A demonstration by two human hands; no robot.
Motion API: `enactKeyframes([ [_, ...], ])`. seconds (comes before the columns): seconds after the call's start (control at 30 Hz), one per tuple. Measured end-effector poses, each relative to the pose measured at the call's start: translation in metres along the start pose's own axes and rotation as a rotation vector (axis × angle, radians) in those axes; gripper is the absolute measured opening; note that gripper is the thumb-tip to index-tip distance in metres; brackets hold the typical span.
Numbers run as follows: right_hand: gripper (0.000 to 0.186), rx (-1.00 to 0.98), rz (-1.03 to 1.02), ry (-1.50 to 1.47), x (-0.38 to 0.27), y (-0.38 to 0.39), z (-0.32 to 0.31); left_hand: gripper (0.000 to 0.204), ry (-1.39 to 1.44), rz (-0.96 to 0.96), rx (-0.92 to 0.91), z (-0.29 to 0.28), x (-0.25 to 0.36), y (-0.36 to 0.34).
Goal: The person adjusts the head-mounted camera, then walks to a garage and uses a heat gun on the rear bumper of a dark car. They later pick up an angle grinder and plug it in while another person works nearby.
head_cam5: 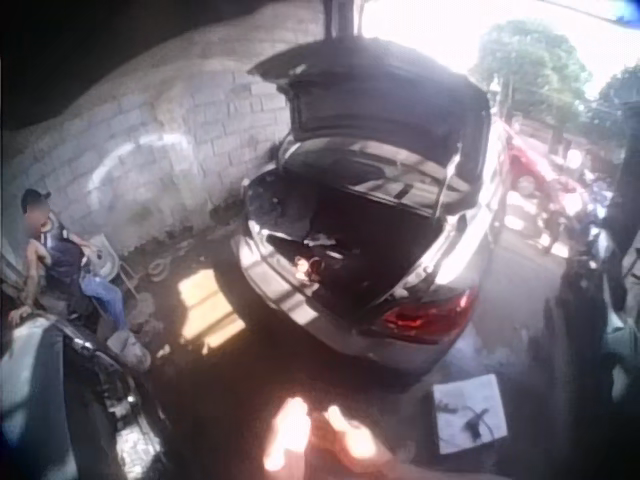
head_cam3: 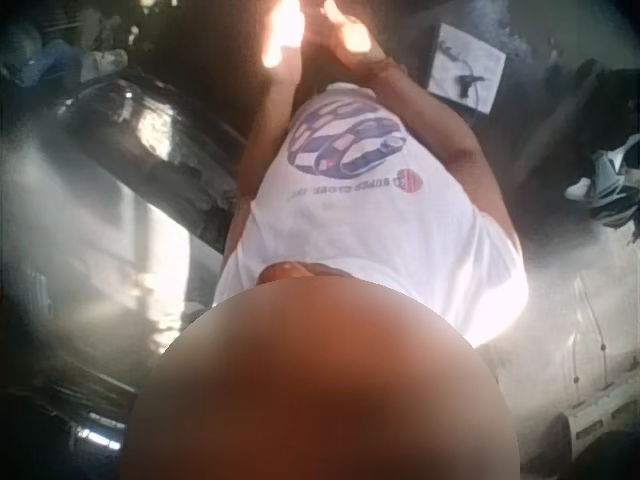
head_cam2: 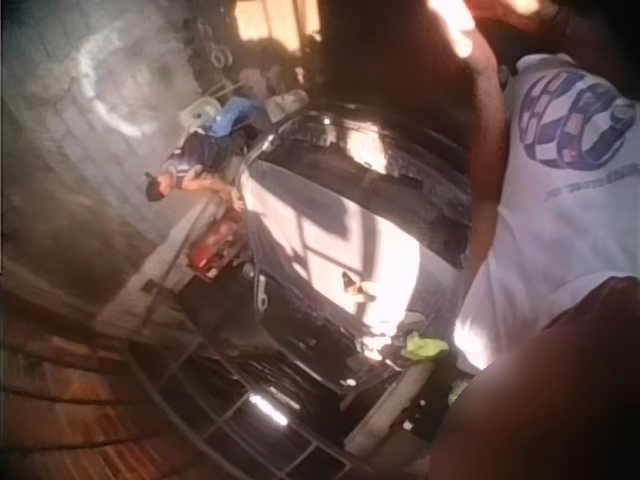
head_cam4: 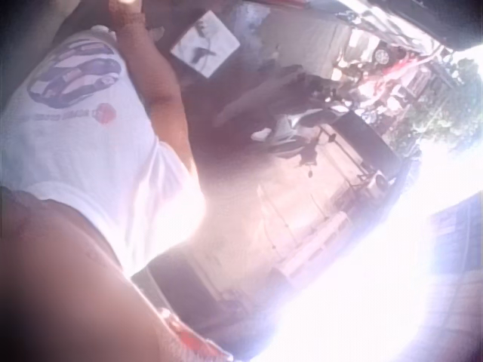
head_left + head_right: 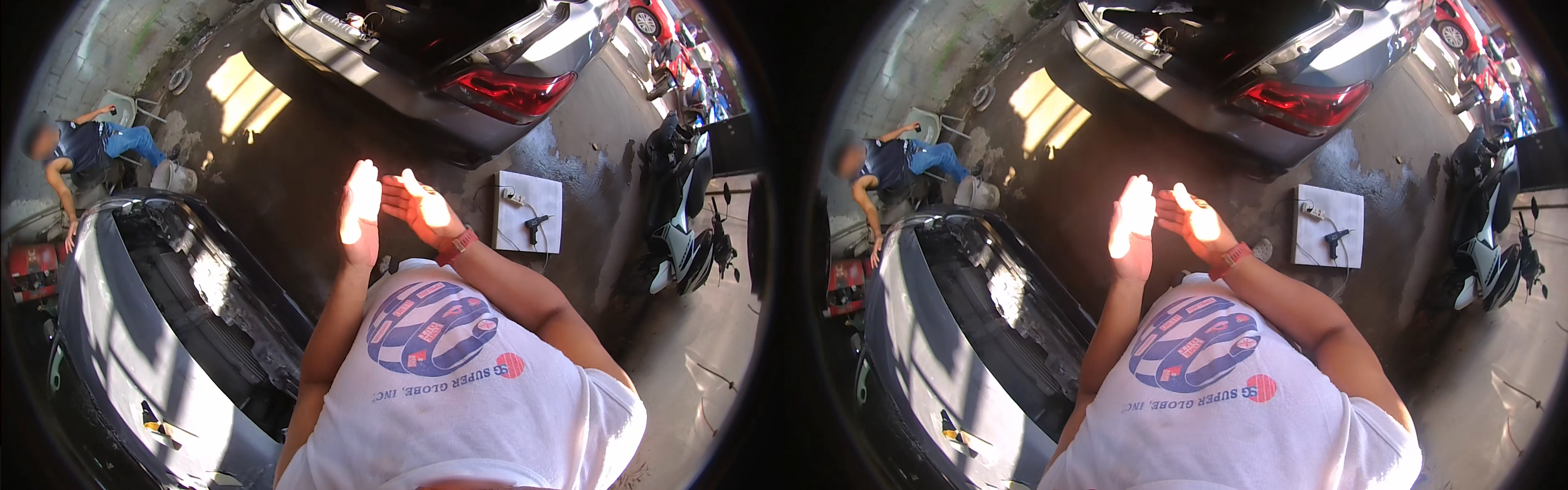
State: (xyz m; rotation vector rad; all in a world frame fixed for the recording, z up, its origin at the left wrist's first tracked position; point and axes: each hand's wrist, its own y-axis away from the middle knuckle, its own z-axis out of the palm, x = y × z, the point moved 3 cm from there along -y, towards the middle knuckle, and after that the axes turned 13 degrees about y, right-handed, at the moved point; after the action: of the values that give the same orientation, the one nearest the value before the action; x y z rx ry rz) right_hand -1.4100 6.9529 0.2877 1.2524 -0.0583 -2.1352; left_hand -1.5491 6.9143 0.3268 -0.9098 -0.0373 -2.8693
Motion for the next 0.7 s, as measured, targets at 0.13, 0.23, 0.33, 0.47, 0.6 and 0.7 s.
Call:
enactKeyframes([
  [0.13, 0.057, -0.106, 0.044, -0.312, 0.018, -0.043, 0.063, 0.072, -0.884, 0.085, -0.087, 0.0, 0.021, 0.004],
  [0.23, 0.046, -0.013, 0.131, -0.399, 0.024, -0.067, 0.076, 0.081, -1.112, 0.116, -0.152, -0.003, 0.029, -0.009],
  [0.33, 0.047, -0.011, 0.171, -0.462, 0.025, -0.098, 0.078, 0.092, -1.121, 0.095, -0.179, -0.009, 0.032, -0.036],
  [0.47, 0.051, -0.018, 0.33, -0.506, 0.02, -0.161, 0.067, 0.095, -1.236, 0.177, -0.185, -0.024, 0.042, -0.087],
  [0.6, 0.056, 0.123, 0.407, -0.134, -0.007, -0.247, 0.035, 0.085, -1.295, 0.159, 0.019, -0.066, 0.058, -0.159],
  [0.7, 0.056, 0.161, 0.397, -0.154, -0.035, -0.315, 0.007, 0.074, -1.24, -0.047, 0.301, -0.131, 0.067, -0.204],
])
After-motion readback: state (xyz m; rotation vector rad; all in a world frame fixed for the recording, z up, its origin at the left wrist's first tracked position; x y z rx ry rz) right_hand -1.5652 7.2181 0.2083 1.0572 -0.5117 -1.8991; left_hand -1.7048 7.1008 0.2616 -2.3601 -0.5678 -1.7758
